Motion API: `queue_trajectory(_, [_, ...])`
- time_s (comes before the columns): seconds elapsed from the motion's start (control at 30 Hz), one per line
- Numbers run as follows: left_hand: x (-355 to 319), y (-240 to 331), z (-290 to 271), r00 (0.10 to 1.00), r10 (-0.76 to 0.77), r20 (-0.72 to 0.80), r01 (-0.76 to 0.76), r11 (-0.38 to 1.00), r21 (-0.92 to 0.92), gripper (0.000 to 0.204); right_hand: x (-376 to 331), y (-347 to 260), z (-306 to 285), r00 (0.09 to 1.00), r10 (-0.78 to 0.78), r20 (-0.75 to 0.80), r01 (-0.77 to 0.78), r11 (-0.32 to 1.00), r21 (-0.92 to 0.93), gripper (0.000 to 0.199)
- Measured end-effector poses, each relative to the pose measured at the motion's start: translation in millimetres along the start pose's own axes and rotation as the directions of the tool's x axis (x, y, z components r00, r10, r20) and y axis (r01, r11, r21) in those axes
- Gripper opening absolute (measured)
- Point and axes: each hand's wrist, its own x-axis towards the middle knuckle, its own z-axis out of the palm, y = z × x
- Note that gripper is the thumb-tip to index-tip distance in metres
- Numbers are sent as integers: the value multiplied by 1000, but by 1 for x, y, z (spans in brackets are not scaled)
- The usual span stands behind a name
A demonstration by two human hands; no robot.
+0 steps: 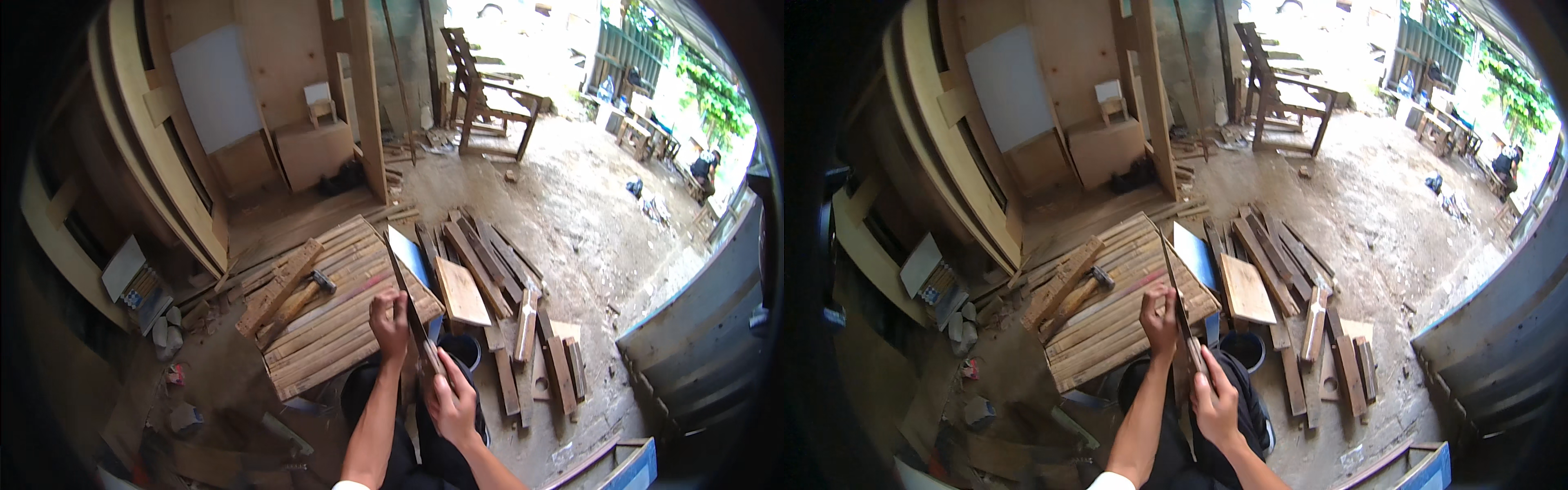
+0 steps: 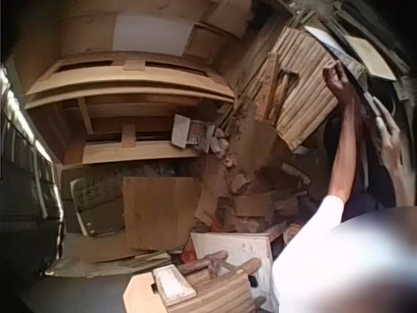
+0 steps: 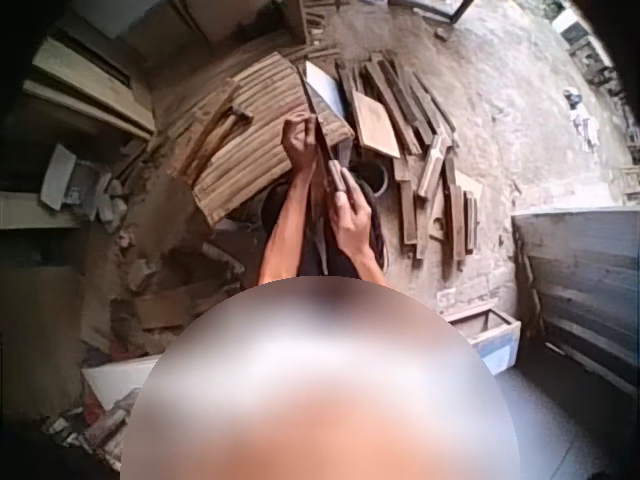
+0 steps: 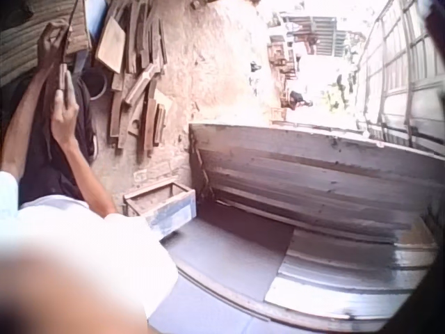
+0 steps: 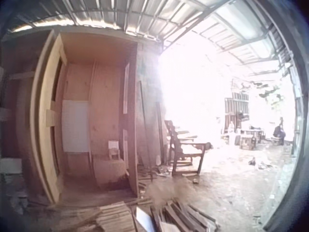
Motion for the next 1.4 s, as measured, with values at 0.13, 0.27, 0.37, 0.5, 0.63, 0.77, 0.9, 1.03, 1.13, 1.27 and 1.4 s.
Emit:
queue_trajectory(0.13, [-1,-7,2,996,-70,58,75,992,-101,9,-92,-36,-16,1000,-9,-20,9,1000,-22,48])
queue_trajectory(0.27, [-8,-10,-1,995,62,72,-63,998,16,8,-79,-51,-8,992,-127,-17,121,974,-194,45])
queue_trajectory(0.37, [-8,-8,-3,992,50,119,-49,999,-12,8,16,-29,12,992,-109,-58,92,966,-241,43])
queue_trajectory(0.5, [-1,-8,-3,988,-22,155,33,997,-64,7,57,-2,15,987,-151,-54,132,957,-259,43])
queue_trajectory(0.63, [-2,-12,-1,987,16,157,-17,1000,6,6,-68,-13,-13,994,-12,-109,-20,958,-288,45])
queue_trajectory(0.77, [-3,-16,-2,985,-35,170,54,992,-111,6,-136,-28,-17,989,-146,-17,141,975,-174,49])
queue_trajectory(0.9, [-1,-15,-1,989,-44,143,54,996,-67,8,-26,-14,10,986,-119,-114,68,925,-375,45])
queue_trajectory(1.03, [1,-10,0,988,46,150,-53,998,42,8,52,2,19,974,-204,-95,179,959,-220,42])
queue_trajectory(1.13, [1,-10,2,990,57,128,-58,998,7,9,-15,-1,-1,992,-65,-105,49,988,-147,45])
queue_trajectory(1.27, [-2,-15,1,994,14,110,-11,999,-30,7,-153,-16,-24,969,-240,-61,194,889,-414,47])
queue_trajectory(1.4, [-7,-20,-2,996,29,82,-25,999,-48,5,-105,-19,-16,961,-276,-18,236,853,-466,46])
